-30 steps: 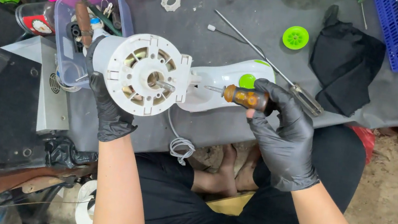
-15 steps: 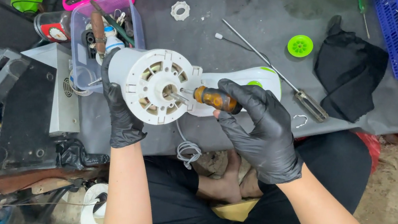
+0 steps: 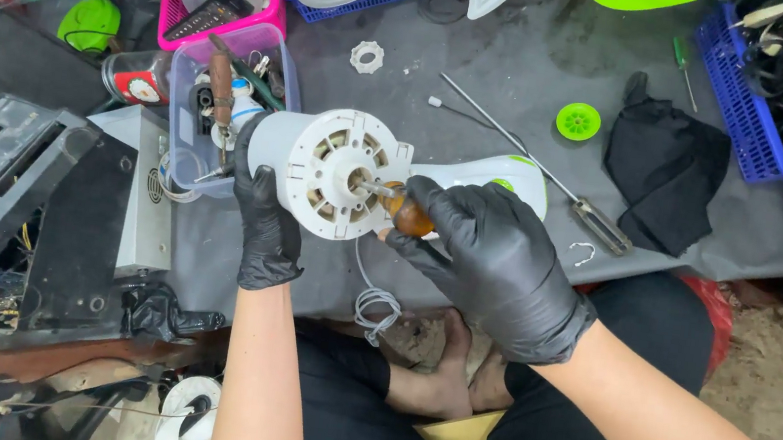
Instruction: Disassembling and inspecting a fan motor using a screwdriver on a repair bench.
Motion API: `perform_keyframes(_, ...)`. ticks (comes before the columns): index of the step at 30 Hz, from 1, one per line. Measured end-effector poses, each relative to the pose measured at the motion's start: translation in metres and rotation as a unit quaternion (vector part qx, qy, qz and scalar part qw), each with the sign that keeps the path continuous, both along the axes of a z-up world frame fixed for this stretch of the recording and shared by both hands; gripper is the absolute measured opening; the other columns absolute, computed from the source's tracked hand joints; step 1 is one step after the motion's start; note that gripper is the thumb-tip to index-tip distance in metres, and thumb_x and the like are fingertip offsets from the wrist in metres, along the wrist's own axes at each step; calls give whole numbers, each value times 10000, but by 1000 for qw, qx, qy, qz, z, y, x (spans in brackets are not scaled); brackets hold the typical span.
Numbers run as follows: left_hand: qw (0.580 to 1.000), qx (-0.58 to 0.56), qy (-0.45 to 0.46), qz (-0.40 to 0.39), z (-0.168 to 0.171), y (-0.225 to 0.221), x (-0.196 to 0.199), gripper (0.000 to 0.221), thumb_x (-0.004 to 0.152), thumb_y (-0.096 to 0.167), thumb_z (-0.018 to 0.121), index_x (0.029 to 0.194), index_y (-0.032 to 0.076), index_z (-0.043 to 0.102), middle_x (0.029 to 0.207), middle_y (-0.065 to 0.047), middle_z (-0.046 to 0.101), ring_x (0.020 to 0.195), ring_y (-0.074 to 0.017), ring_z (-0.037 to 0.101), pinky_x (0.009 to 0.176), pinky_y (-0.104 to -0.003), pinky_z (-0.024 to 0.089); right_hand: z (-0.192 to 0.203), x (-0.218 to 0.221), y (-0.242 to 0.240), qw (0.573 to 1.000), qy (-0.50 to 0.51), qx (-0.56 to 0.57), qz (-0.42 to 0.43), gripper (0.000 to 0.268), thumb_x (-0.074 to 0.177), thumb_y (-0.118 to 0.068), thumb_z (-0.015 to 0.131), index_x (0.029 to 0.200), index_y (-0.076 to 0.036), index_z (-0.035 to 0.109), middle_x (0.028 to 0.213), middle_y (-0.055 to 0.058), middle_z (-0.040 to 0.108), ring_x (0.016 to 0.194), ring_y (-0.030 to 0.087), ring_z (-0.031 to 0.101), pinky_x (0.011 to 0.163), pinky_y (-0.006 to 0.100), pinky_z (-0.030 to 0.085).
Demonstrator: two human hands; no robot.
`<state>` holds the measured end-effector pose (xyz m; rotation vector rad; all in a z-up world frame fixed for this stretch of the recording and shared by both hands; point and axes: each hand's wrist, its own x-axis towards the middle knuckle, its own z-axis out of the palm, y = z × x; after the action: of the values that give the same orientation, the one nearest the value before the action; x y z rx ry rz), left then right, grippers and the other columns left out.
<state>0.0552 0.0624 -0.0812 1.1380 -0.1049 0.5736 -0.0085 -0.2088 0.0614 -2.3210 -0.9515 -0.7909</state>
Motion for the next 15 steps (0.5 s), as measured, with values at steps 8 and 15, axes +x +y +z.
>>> perform_keyframes(8, 992, 112, 14, 64, 39, -10, -14, 581, 877, 450, 659, 1337, 117, 533, 1361, -108, 523, 1269, -292, 508, 1044, -469, 472, -4, 10, -9, 996, 82, -9, 39, 377, 913, -148, 676, 1274, -71, 600, 959, 147, 638, 796, 341, 618, 691, 439, 488)
perform_keyframes(15, 940, 316, -65, 108, 75, -22, -20, 649, 995, 648, 433, 1263, 80, 597, 1301, -114, 568, 1279, -286, 512, 1133, -491, 399, 16, 3, -2, 986, -48, -159, -32, 240, 971, -186, 589, 1208, -154, 587, 939, 57, 555, 730, 274, 547, 619, 410, 449)
